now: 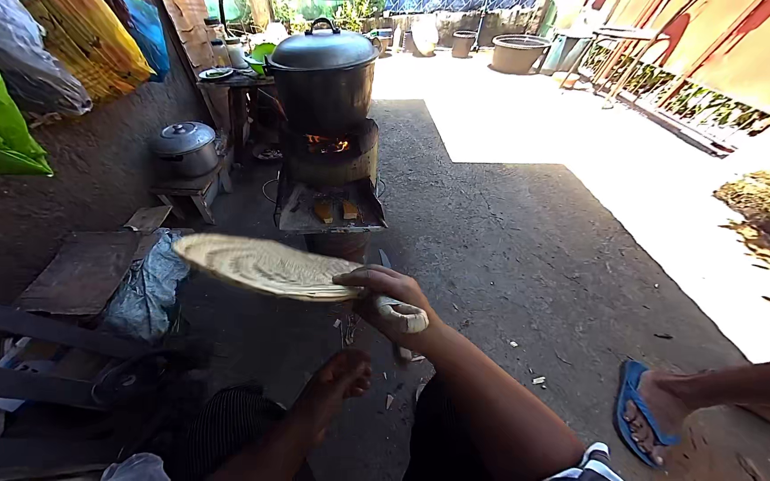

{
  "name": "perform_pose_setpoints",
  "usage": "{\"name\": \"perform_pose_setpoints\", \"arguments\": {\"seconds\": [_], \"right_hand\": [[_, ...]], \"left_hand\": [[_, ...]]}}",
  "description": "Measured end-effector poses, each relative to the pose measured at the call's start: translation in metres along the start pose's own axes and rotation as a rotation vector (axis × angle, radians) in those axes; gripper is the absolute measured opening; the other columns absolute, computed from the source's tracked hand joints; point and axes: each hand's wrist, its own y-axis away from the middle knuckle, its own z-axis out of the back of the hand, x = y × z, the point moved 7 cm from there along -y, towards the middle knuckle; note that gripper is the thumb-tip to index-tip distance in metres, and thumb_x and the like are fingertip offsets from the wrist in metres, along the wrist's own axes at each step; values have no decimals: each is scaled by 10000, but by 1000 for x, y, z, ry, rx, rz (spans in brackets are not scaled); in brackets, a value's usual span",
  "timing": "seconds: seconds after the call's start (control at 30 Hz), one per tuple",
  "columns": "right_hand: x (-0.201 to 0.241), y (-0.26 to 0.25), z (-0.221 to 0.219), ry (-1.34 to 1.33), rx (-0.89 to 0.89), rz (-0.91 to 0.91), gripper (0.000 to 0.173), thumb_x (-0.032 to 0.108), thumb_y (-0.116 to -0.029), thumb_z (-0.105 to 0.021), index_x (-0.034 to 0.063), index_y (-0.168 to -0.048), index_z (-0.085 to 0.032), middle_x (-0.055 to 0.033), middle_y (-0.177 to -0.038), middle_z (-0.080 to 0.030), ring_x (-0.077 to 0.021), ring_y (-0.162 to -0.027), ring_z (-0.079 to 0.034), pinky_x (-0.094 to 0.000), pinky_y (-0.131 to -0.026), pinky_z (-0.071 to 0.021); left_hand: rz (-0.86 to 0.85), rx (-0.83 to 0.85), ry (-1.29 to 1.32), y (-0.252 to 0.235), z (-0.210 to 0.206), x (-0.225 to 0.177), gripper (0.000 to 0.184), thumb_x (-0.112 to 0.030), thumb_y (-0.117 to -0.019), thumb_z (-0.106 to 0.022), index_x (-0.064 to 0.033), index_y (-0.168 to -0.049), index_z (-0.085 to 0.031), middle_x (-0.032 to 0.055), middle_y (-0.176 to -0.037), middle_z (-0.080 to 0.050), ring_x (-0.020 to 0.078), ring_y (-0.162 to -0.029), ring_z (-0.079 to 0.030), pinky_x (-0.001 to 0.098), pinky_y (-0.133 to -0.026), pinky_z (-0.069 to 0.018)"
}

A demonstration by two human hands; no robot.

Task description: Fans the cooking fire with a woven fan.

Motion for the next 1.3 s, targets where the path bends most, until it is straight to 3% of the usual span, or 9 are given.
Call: {"name": "perform_pose_setpoints", "arguments": {"seconds": [0.17, 0.3, 0.47, 0.6, 0.77, 0.9, 1.03, 1.17, 1.3], "right_hand": [[-1, 1, -7, -23, 254, -110, 289, 106, -900, -760, 59, -1184, -736, -69, -1105, -748, -118, -988, -700, -347, -901, -582], [-4, 1, -11, 338, 71, -70, 293, 66, -863, -746, 94, -1155, -757, -113, -1053, -752, -288, -938, -736, -503, -784, -606], [3, 3, -28, 219, 404, -211, 312, 117, -921, -710, 94, -1233, -723, -125, -1137, -736, -281, -1011, -716, -519, -880, -568], [3, 2, -22, 477, 39, -43, 293, 61, -876, -727, 115, -1162, -761, -112, -1056, -749, -311, -924, -734, -480, -724, -607], [2, 3, -33, 412, 390, -258, 385, 58, -896, -680, 143, -1269, -717, -140, -1161, -723, -347, -1030, -706, -562, -837, -561], [0, 4, -37, 595, 94, -88, 331, -7, -900, -662, 140, -1180, -759, -132, -1076, -744, -345, -952, -733, -499, -727, -606], [-5, 1, -38, 405, 338, -232, 366, 25, -917, -652, 134, -1259, -724, -139, -1175, -729, -342, -1064, -706, -549, -884, -563], [-10, 0, -33, 533, 60, -118, 331, -8, -891, -681, 129, -1181, -760, -135, -1114, -746, -349, -991, -733, -520, -773, -605], [-17, 3, -37, 311, 570, -349, 354, 65, -953, -648, 117, -1299, -693, -147, -1221, -716, -342, -1131, -682, -575, -970, -520]], "left_hand": [[0, 9, 5, 2, 0, 0, 265, -162, -1081, -464, -42, -1281, -590, 55, -1114, -662, 139, -979, -670, 298, -886, -558], [5, 16, -11, 2, -2, -2, 274, -170, -1082, -460, -41, -1290, -584, 51, -1126, -656, 133, -990, -667, 293, -887, -555], [-1, 8, -8, 3, -3, -4, 250, -149, -1079, -462, -43, -1266, -589, 42, -1103, -662, 125, -962, -670, 286, -875, -556], [-7, 13, 1, 4, -2, -4, 262, -150, -1075, -465, -36, -1277, -586, 47, -1114, -661, 129, -975, -673, 291, -882, -560], [-12, 8, -5, 7, -3, -7, 257, -148, -1080, -453, -37, -1276, -575, 43, -1119, -658, 122, -973, -667, 290, -880, -554], [6, 4, 0, 7, -3, -6, 260, -151, -1079, -455, -36, -1279, -576, 38, -1106, -662, 119, -972, -671, 285, -880, -556], [2, 5, 9, 6, -3, -7, 256, -141, -1079, -460, -35, -1279, -579, 49, -1113, -660, 127, -969, -671, 288, -876, -557], [12, 10, -6, 4, -1, -5, 271, -160, -1079, -464, -36, -1297, -569, 49, -1130, -653, 125, -983, -668, 286, -884, -555], [-11, -5, -5, 2, 2, -4, 439, -269, -1125, -254, -24, -1301, -573, 48, -1096, -657, 136, -960, -665, 308, -873, -550]]}}
